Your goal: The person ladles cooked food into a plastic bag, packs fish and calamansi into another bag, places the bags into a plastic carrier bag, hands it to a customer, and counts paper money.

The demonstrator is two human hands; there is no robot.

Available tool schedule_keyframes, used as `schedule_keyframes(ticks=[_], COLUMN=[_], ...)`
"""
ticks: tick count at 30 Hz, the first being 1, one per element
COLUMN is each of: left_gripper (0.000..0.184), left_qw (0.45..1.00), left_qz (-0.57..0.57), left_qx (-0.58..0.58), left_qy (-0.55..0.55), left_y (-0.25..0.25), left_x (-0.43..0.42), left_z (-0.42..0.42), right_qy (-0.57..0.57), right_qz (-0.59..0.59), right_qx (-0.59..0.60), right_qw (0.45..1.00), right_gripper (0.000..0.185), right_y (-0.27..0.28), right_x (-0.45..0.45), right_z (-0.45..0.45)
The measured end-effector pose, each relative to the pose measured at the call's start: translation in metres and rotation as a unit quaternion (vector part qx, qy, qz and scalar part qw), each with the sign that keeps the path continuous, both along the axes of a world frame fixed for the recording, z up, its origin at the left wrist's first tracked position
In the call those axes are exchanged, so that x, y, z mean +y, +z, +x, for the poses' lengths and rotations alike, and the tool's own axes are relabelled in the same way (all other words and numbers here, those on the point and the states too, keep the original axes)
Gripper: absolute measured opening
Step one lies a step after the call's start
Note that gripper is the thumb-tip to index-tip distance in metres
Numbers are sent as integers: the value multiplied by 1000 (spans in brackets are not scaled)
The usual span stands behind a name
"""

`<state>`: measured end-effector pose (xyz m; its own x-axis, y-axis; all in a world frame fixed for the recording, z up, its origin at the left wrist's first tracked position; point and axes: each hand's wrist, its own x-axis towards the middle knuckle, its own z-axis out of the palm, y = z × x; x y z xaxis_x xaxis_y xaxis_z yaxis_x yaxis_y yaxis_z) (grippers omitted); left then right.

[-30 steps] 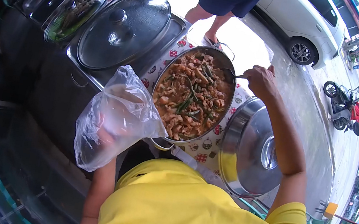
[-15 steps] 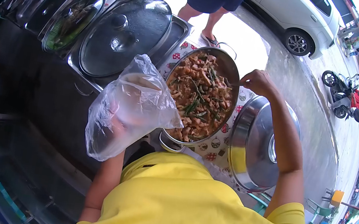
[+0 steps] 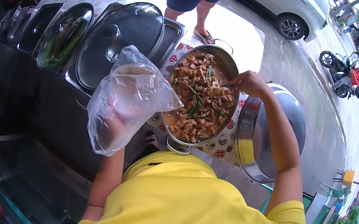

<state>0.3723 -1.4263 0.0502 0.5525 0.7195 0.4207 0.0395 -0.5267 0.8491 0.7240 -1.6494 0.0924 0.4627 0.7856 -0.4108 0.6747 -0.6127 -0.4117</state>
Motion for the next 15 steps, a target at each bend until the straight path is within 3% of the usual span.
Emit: schedule_keyframes(ticks=[8, 15], left_gripper=[51, 52], left_qw=[1000, 998], left_qz=[28, 50], left_qx=[1, -1], left_qy=[-15, -35], left_y=[6, 13], left_x=[11, 5], left_z=[8, 17], right_qy=[-46, -64], right_qz=[3, 22], right_qx=[98, 116], right_qw=[994, 991], right_gripper=[24, 23], right_y=[19, 39], right_x=[-20, -38], right_z=[6, 8])
